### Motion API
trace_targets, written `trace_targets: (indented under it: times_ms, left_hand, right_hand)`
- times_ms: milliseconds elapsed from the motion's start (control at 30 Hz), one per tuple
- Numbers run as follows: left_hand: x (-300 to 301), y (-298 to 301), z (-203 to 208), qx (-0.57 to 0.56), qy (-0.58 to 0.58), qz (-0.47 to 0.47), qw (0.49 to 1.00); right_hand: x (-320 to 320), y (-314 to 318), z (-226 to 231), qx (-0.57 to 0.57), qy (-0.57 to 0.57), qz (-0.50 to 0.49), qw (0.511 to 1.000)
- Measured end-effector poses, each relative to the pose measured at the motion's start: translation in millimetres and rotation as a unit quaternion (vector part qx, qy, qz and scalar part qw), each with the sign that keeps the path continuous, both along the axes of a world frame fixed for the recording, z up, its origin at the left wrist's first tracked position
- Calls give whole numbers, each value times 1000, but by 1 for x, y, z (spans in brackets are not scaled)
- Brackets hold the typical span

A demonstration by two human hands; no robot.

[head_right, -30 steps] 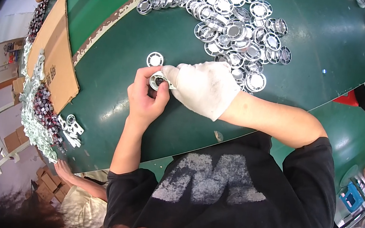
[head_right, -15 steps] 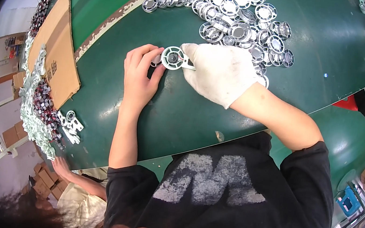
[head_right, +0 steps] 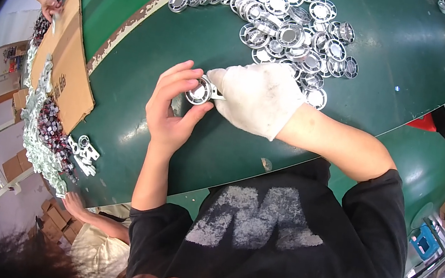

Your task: The person assembles mechanical components by hand, combining metal rings and plastic levers into completed assemblies on a factory production line.

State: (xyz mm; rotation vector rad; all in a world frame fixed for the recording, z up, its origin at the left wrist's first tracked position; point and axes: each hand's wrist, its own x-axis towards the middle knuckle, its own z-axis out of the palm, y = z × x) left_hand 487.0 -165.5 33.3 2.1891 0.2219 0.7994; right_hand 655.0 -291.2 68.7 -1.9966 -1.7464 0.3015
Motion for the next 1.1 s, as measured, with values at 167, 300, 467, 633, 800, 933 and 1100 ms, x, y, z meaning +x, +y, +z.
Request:
trace_targets:
  times_ms: [167, 300, 467, 633, 800, 933, 1100]
  left_hand:
    - [-2, -2, -11, -135, -22, -42, 990]
    - [-3, -7, -11, -282, -52, -60, 956]
    - [-3, -8, -6, -253, -41, -55, 965]
    - [-3, -13, -2, -243, -19, -25, 970]
    - [-2, -14, -4, -158, -78, -20, 984]
    - [-2, -11, -6, -99, -93, -26, 990]
    - [-4, -10, 1, -37, -88, -33, 995]
  right_hand:
    - [0, 0, -1, 3, 2, 5, 1000]
    - [0, 1, -1, -45, 12, 11, 999]
    - [1, 1, 1, -45, 31, 14, 998]
    - [0, 0, 2, -21, 30, 3, 999]
    - [-2, -2, -2, 32, 26, -2, 999]
    - [2, -5, 2, 46, 64, 15, 997]
    - [10, -3, 18, -84, 131, 52, 986]
